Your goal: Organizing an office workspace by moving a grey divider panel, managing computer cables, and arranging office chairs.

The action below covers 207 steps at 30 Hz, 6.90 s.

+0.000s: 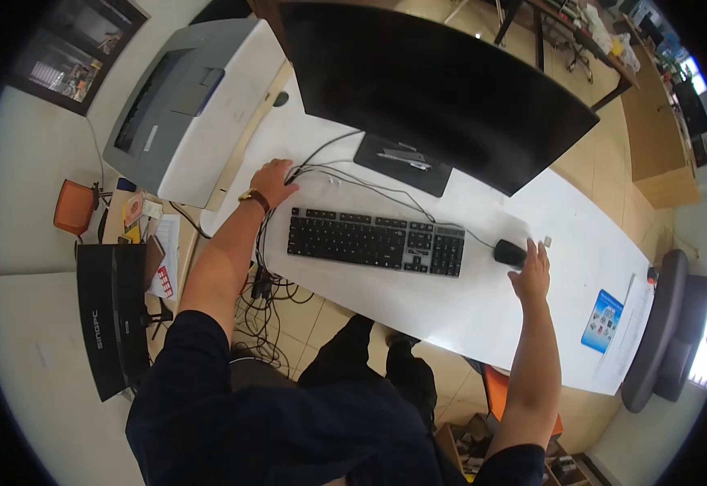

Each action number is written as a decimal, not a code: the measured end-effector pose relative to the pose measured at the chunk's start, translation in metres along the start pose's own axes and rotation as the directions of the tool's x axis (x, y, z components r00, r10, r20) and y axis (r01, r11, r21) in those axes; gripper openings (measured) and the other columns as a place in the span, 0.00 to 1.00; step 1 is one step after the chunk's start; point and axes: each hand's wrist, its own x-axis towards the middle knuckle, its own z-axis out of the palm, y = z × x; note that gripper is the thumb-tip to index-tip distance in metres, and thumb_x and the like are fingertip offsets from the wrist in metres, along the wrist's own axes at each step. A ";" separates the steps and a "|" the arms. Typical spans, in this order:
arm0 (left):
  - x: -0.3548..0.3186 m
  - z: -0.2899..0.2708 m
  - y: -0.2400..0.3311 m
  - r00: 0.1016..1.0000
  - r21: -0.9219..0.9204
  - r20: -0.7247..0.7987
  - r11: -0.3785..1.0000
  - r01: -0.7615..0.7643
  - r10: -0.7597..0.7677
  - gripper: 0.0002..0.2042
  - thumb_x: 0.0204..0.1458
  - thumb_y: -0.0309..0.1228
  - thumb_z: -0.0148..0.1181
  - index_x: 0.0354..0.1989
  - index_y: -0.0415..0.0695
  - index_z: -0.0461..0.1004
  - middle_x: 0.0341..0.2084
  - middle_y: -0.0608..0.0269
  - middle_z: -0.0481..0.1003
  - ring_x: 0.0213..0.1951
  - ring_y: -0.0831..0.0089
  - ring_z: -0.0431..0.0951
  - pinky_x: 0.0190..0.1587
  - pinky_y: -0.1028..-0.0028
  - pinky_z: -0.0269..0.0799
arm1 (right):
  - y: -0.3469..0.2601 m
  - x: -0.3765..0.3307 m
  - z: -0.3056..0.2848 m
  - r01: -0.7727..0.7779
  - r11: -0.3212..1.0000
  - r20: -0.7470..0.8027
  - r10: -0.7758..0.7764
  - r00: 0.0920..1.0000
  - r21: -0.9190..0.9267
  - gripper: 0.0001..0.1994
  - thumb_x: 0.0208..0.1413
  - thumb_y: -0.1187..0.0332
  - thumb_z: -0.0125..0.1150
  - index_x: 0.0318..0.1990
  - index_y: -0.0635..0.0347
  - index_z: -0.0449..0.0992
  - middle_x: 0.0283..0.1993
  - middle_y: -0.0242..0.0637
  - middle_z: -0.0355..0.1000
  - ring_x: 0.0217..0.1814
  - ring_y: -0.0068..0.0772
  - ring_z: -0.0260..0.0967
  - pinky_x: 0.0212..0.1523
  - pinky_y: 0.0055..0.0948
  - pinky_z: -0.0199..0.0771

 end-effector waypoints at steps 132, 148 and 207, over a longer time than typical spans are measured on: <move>-0.469 0.051 0.477 0.928 0.057 0.157 0.935 -0.351 0.339 0.07 0.51 0.37 0.58 0.34 0.57 0.82 0.35 0.74 0.81 0.46 0.73 0.76 0.50 0.66 0.60 | 0.216 -0.401 -0.029 0.456 0.870 0.636 -0.247 0.731 -0.187 0.28 0.50 0.55 0.67 0.58 0.53 0.71 0.49 0.49 0.75 0.52 0.55 0.72 0.51 0.46 0.72; -0.498 0.096 0.436 0.897 -0.295 -0.333 0.871 -0.393 0.292 0.15 0.46 0.42 0.62 0.41 0.53 0.82 0.41 0.68 0.79 0.52 0.68 0.73 0.53 0.60 0.61 | -0.006 -0.392 0.005 0.701 0.677 0.750 -0.339 0.568 -0.224 0.30 0.47 0.54 0.71 0.54 0.62 0.72 0.39 0.46 0.78 0.37 0.47 0.78 0.39 0.41 0.75; -0.658 0.093 -0.069 0.605 -0.427 0.611 0.432 0.795 -0.510 0.15 0.56 0.36 0.53 0.25 0.36 0.75 0.24 0.56 0.77 0.28 0.67 0.77 0.34 0.63 0.70 | -0.068 -0.389 0.043 0.198 0.958 -0.004 -0.201 0.980 0.210 0.19 0.40 0.75 0.56 0.44 0.56 0.80 0.36 0.50 0.78 0.41 0.52 0.76 0.45 0.45 0.76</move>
